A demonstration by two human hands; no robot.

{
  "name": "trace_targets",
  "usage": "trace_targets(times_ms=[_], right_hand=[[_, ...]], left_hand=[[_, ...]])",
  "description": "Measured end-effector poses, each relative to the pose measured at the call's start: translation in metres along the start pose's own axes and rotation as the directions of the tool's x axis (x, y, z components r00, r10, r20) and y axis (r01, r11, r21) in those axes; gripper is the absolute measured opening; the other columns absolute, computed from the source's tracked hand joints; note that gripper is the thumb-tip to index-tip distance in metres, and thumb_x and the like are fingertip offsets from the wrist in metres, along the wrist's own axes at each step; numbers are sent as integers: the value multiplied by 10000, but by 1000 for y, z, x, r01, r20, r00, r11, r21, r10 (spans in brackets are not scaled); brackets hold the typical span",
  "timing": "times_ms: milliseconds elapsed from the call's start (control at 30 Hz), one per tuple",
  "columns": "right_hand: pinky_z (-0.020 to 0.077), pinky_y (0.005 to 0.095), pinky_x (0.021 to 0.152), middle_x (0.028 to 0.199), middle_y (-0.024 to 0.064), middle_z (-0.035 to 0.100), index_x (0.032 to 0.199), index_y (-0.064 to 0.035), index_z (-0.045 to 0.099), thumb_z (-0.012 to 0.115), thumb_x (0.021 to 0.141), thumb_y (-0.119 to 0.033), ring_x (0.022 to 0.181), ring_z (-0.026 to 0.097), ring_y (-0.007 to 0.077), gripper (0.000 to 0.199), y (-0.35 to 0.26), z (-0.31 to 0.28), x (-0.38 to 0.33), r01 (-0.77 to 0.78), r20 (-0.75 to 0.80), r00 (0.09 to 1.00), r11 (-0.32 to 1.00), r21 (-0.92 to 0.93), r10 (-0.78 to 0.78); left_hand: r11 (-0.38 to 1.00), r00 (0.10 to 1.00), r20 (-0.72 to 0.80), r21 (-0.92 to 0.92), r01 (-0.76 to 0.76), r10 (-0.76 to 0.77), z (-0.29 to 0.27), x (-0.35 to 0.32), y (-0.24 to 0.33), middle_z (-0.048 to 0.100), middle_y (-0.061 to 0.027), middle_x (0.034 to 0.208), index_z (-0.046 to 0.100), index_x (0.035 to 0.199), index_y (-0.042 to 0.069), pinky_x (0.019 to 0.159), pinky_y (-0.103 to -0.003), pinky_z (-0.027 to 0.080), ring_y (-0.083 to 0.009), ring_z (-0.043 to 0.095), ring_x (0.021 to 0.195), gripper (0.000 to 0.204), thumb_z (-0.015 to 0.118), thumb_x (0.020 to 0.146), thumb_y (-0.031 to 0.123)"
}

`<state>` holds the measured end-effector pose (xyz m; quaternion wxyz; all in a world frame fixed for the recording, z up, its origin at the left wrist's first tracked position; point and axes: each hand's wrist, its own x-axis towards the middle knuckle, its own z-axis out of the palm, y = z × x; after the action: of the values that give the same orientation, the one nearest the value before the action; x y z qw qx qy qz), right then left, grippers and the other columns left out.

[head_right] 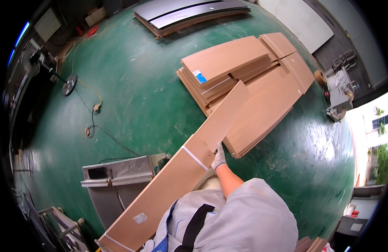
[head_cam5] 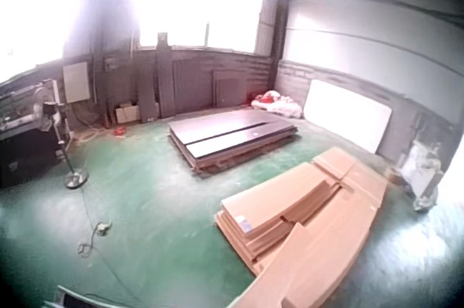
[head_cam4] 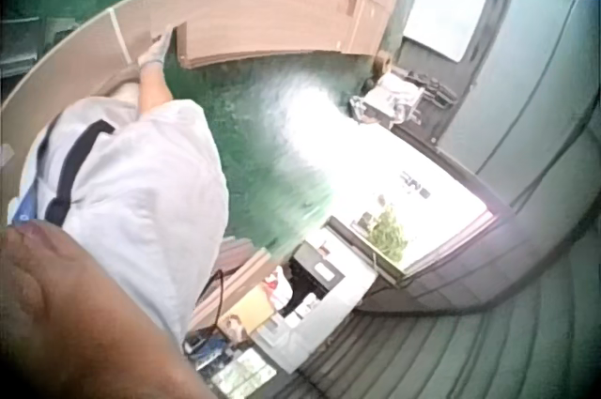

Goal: The person stacks large wooden panels on a workbench and the floor, aligning them carefully. They then use white straps to bundle the stacked panels together, securing them for transport or storage.

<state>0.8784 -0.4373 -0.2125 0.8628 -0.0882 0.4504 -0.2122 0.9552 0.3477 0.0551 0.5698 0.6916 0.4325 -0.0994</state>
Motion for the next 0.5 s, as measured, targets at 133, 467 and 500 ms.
trace_targets(times_ms=[133, 467, 500], right_hand=[[518, 552, 1060, 1403, 146, 612, 1473, -94, 528, 754, 872, -610, 1269, 597, 344, 823, -89, 33, 29, 113, -63, 992, 987, 114, -107], [590, 514, 952, 1300, 151, 673, 1354, -63, 619, 864, 862, -299, 1138, 675, 320, 598, -211, 97, 223, 156, -166, 976, 983, 92, -139], [586, 509, 958, 1305, 152, 670, 1354, -51, 617, 874, 853, -302, 1140, 673, 318, 617, -214, 90, 251, 162, -219, 966, 982, 96, -138]], left_hand=[[932, 982, 72, 308, -190, 176, 194, -35, 101, 654, -201, 1292, 586, 1390, -65, 925, -469, 535, -333, 647, 1095, 633, 637, 993, 426], [862, 871, 339, 240, -446, 357, 618, -45, 61, 744, -149, 994, 715, 1116, -102, 702, -366, 580, -202, 672, 780, 535, 806, 910, 384], [821, 887, 301, 358, -444, 349, 665, -49, 50, 744, -136, 977, 710, 1122, -102, 701, -366, 580, -203, 671, 773, 533, 814, 904, 373]])
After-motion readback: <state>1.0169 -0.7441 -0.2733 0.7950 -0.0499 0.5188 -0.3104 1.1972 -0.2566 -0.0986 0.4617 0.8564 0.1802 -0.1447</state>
